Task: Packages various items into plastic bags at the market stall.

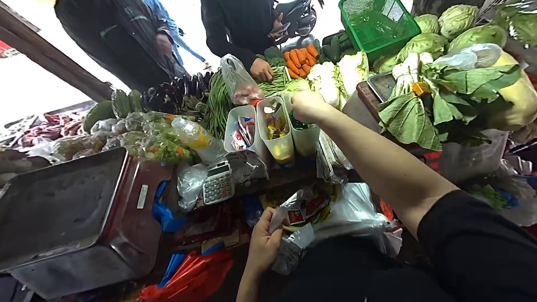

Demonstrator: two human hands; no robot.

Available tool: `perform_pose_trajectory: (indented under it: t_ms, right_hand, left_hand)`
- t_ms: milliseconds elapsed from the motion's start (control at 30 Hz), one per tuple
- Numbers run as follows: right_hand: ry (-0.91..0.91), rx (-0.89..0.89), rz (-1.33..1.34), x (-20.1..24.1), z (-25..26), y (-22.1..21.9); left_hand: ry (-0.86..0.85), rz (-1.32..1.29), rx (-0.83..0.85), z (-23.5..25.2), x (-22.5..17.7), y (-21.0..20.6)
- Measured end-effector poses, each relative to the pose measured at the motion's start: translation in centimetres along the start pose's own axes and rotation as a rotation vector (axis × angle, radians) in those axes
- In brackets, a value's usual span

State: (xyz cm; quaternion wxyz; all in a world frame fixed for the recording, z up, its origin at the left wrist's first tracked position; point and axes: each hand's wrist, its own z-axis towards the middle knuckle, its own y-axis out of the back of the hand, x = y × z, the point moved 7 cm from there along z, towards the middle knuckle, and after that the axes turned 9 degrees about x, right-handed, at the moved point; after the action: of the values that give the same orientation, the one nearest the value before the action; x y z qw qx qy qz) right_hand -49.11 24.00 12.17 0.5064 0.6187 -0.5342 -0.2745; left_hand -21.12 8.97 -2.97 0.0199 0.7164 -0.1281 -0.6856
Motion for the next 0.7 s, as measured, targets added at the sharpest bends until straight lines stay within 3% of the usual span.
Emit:
perform_pose_trajectory:
  t_ms: [200, 300, 467, 600, 700]
  right_hand:
    - [-0.045, 0.004, -0.225, 0.3, 3.2, -2.0]
    - [0.028, 0.001, -0.21, 0.2, 2.1, -0.1]
    - [0.084, 0.305, -0.233, -0.2, -0.6, 2.0]
    - [0.053, 0.13, -0.225, -1.1, 0.9, 4.1]
    - [0.058, 0.086, -0.185, -1.0, 3.0, 2.9]
  left_hand:
    - [0.029, 0.038, -0.006, 0.2, 1.3, 1.2]
    - [0.036, 0.03, -0.014, 0.4, 1.7, 1.8]
    - [0.061, 0.044, -0.003, 1.2, 2.2, 2.3]
    - [0.059, 0.065, 0.01, 2.3, 1.7, 2.4]
    - [0.045, 0.068, 0.029, 3.1, 1.7, 2.4]
